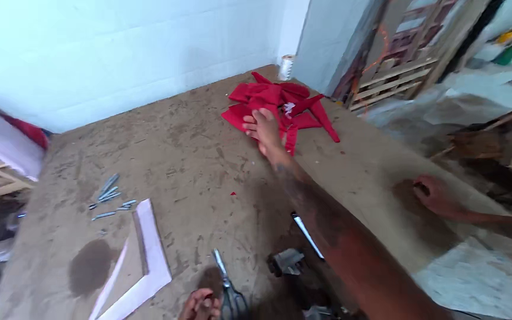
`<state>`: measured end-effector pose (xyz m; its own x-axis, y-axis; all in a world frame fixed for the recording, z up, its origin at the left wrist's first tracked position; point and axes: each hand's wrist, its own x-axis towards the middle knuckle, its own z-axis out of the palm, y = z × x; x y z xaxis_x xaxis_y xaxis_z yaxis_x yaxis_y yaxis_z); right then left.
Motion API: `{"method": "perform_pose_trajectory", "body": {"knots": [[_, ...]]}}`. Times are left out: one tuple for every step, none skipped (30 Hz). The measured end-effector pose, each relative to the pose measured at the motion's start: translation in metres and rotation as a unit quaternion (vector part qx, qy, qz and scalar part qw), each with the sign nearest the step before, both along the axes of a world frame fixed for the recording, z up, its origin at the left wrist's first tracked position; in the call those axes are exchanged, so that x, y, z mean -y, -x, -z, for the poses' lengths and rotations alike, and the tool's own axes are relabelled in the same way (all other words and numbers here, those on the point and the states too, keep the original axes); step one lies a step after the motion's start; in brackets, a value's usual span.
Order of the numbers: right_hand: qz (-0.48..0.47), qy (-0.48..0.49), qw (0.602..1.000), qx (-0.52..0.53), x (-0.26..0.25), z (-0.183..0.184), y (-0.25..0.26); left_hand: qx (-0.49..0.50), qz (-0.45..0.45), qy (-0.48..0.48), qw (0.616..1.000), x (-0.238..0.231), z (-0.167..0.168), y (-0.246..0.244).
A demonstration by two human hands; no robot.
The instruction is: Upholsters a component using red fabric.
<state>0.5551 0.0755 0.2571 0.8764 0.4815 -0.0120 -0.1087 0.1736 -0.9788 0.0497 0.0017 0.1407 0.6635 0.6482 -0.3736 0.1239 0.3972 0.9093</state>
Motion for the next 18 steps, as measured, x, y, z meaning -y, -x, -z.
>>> {"method": "perform_pose_trajectory", "body": {"knots": [[-0.028, 0.026, 0.999, 0.019, 0.008, 0.013, 0.024, 0.004, -0.014, -0.011, 1.000, -0.002, 0.002, 0.002], [-0.064, 0.057, 0.996, 0.038, 0.021, 0.032, 0.056, 0.009, -0.032, -0.029, 0.999, -0.006, 0.006, 0.005], [-0.104, 0.089, 0.989, 0.048, 0.037, 0.058, 0.098, 0.007, -0.054, -0.060, 0.997, -0.013, 0.010, 0.011], [-0.145, 0.105, 0.983, 0.039, 0.052, 0.091, 0.144, -0.002, -0.076, -0.108, 0.991, -0.022, 0.010, 0.020], [-0.185, 0.107, 0.977, 0.023, 0.071, 0.125, 0.186, -0.018, -0.091, -0.168, 0.981, -0.035, 0.011, 0.032], [-0.222, 0.121, 0.968, 0.014, 0.095, 0.151, 0.223, -0.039, -0.099, -0.231, 0.967, -0.052, 0.015, 0.044], [-0.259, 0.145, 0.955, 0.012, 0.120, 0.165, 0.253, -0.064, -0.103, -0.288, 0.950, -0.073, 0.021, 0.055], [-0.291, 0.176, 0.940, 0.012, 0.144, 0.172, 0.276, -0.095, -0.105, -0.332, 0.933, -0.096, 0.027, 0.067], [-0.310, 0.199, 0.930, 0.014, 0.164, 0.176, 0.294, -0.137, -0.101, -0.367, 0.915, -0.121, 0.031, 0.079], [-0.317, 0.212, 0.924, 0.020, 0.181, 0.179, 0.308, -0.184, -0.091, -0.396, 0.895, -0.145, 0.033, 0.090], [-0.316, 0.222, 0.922, 0.036, 0.196, 0.183, 0.317, -0.223, -0.075, -0.418, 0.877, -0.166, 0.033, 0.096], [-0.308, 0.230, 0.921, 0.060, 0.208, 0.186, 0.320, -0.252, -0.058, -0.428, 0.866, -0.184, 0.033, 0.098], [-0.296, 0.241, 0.920, 0.087, 0.219, 0.190, 0.318, -0.276, -0.038, -0.426, 0.861, -0.196, 0.032, 0.095], [-0.279, 0.251, 0.920, 0.112, 0.229, 0.195, 0.316, -0.292, -0.019, -0.414, 0.862, -0.203, 0.034, 0.091], [-0.263, 0.265, 0.919, 0.129, 0.238, 0.196, 0.312, -0.305, -0.004, -0.401, 0.864, -0.204, 0.038, 0.085], [-0.252, 0.293, 0.913, 0.134, 0.245, 0.188, 0.308, -0.320, 0.005, -0.393, 0.862, -0.201, 0.041, 0.080], [-0.258, 0.343, 0.897, 0.109, 0.247, 0.158, 0.302, -0.335, 0.008, -0.398, 0.854, -0.197, 0.047, 0.077], [-0.278, 0.406, 0.870, 0.033, 0.244, 0.104, 0.293, -0.343, 0.002, -0.407, 0.847, -0.193, 0.050, 0.074]]}}
